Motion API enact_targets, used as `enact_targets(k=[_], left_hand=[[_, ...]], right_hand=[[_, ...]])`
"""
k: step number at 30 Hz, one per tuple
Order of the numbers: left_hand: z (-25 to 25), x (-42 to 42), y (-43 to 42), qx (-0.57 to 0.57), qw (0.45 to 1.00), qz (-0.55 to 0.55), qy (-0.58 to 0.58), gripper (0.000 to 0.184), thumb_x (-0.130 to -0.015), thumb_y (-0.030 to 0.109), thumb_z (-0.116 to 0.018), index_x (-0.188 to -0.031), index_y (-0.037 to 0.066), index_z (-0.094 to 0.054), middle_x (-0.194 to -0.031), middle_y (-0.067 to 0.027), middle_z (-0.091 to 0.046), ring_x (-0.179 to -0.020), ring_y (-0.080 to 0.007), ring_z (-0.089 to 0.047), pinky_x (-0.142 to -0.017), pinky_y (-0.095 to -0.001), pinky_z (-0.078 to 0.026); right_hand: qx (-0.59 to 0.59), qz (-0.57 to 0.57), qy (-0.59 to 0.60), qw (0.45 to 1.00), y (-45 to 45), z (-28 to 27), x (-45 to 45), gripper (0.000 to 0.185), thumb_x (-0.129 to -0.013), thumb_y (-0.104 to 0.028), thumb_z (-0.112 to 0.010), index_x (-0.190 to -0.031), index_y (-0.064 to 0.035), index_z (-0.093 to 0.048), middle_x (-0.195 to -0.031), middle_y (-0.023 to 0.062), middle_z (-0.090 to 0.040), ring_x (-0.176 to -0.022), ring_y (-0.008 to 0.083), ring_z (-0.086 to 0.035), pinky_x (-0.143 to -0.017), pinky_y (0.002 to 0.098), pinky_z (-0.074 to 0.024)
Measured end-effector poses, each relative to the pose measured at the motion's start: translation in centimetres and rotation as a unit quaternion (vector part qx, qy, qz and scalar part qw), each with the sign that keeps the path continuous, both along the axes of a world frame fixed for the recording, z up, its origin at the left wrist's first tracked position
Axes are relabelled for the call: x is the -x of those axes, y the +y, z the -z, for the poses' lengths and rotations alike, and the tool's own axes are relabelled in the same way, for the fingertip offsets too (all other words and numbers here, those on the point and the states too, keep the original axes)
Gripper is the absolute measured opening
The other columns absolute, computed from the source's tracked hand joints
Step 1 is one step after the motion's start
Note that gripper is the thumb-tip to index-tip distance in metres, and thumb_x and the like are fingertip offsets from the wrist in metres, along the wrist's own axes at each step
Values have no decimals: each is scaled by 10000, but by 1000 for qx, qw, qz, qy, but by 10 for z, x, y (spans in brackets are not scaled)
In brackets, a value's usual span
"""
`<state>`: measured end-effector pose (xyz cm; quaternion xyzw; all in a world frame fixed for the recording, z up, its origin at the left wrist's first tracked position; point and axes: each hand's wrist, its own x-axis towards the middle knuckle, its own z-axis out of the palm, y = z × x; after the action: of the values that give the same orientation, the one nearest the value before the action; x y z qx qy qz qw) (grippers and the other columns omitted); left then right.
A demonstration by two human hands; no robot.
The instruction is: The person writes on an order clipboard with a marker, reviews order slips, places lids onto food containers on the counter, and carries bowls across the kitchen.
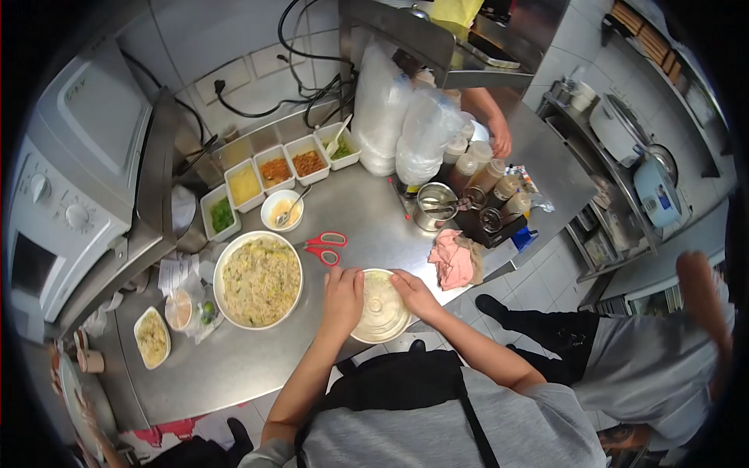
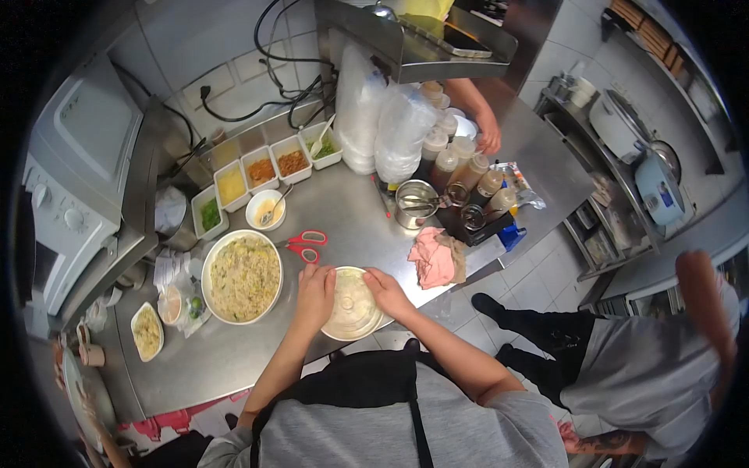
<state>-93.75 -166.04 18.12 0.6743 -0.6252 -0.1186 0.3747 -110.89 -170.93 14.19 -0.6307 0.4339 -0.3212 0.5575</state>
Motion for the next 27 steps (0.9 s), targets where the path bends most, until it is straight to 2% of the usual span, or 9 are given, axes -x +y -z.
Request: enact_targets(k=[2,5,6,10,16,19,22,25,27], left_hand=[[3,2,-9,-18,998,11,65,232,-894,182,-485,-854,-24,-587,-834,-215,-542,-794,-384,-515,-715,-442,-409],[4,8,-18,-8,996,-15,87,276,-907,172,-471,-754,-41,-560,-735,-217,-554,-699,-396,-534,-645,-447,-414],[3,8,-21,-21,996,-22,84,276,-907,172,-474,-751,-40,-557,-741,-218,-557,-697,-401,-532,-645,-455,-416],[4,3,-21,-33,994,-24,101,291,-913,186,-476,-745,-35,-562,-752,-211,-569,-678,-392,-540,-629,-452,-425],[-10,-2,-28,25,987,22,157,292,-914,187,-489,-739,-23,-593,-703,-154,-557,-618,-327,-542,-586,-396,-425],[-9,-3,-23,62,982,24,175,279,-906,168,-500,-721,-25,-580,-693,-137,-545,-602,-306,-527,-570,-370,-416],[-10,-7,-22,133,985,26,104,279,-896,140,-499,-678,-30,-534,-690,-137,-531,-593,-291,-513,-553,-357,-402],[-9,-12,-15,210,973,43,87,294,-888,118,-490,-633,-29,-476,-654,-138,-503,-553,-282,-487,-516,-358,-380],[-7,-18,-3,244,961,71,112,314,-888,122,-479,-612,-24,-448,-615,-130,-476,-514,-273,-463,-483,-354,-359]], right_hand=[[146,-5,94,985,-11,-14,-4,336,-919,-274,-460,-981,26,-597,-894,212,-561,-878,344,-537,-819,369,-417],[144,6,196,970,-14,-37,-13,335,-909,-284,-469,-894,27,-591,-857,216,-559,-851,372,-524,-777,417,-414],[190,26,190,963,-16,-29,-15,330,-913,-285,-459,-828,19,-556,-803,233,-562,-807,409,-531,-716,458,-418],[113,46,171,978,-16,-38,-20,298,-924,-251,-437,-790,8,-501,-689,252,-540,-684,455,-527,-601,497,-396],[181,127,89,971,-10,-31,-24,236,-920,-163,-445,-776,21,-475,-754,240,-523,-700,441,-496,-625,460,-393],[255,127,56,957,-8,-35,-24,244,-927,-169,-446,-788,30,-473,-737,185,-502,-637,350,-491,-600,399,-393],[174,115,-45,977,-11,-23,-22,262,-927,-196,-475,-764,8,-499,-685,82,-499,-577,186,-469,-552,317,-382],[-169,76,-224,957,-19,-24,-12,265,-921,-216,-504,-733,-32,-534,-647,-12,-470,-572,72,-431,-531,245,-371],[-211,29,-192,958,-25,-30,-8,219,-909,-214,-529,-821,-21,-583,-689,-10,-526,-612,61,-475,-558,224,-396]])
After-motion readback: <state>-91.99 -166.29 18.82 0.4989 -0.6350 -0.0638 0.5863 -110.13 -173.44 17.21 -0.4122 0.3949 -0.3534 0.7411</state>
